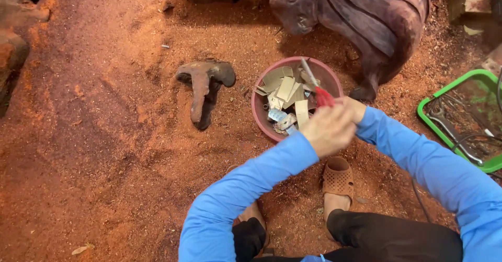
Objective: Cutting sandpaper strips into smaller pieces using scissors and collecting them in a bowl.
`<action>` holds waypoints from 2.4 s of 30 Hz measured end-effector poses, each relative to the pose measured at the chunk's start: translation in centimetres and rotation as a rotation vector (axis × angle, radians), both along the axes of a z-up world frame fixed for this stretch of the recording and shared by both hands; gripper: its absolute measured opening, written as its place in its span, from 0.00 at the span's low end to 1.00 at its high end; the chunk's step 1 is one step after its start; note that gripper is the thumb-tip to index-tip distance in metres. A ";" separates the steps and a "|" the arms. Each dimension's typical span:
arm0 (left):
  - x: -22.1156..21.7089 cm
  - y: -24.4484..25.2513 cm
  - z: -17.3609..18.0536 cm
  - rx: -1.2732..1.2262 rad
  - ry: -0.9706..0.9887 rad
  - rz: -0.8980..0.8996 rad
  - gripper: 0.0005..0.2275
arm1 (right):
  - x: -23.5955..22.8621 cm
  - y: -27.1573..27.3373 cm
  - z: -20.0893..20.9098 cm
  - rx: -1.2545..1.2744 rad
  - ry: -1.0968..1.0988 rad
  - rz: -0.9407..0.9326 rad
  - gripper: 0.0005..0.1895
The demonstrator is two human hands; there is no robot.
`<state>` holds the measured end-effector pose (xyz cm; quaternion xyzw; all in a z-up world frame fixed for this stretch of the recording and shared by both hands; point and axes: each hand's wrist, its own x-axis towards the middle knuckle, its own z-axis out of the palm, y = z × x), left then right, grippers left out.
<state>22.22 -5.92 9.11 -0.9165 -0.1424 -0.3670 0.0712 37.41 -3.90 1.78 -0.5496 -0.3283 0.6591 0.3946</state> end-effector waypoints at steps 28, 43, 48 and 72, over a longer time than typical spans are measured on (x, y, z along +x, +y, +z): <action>-7.5 18.7 -13.7 -1.234 0.728 0.786 0.28 | 1.5 -0.9 0.3 0.151 -0.329 -0.091 0.13; -9.5 20.6 -22.6 -0.905 0.564 1.006 0.14 | 1.9 0.2 -1.9 0.181 -0.493 -0.057 0.18; -10.0 21.2 -21.3 -0.945 0.438 1.014 0.12 | 0.6 1.1 0.1 0.307 -0.393 -0.123 0.15; -10.8 9.9 10.4 -1.280 -0.755 0.053 0.03 | -3.4 4.0 21.4 0.788 -0.498 -0.206 0.10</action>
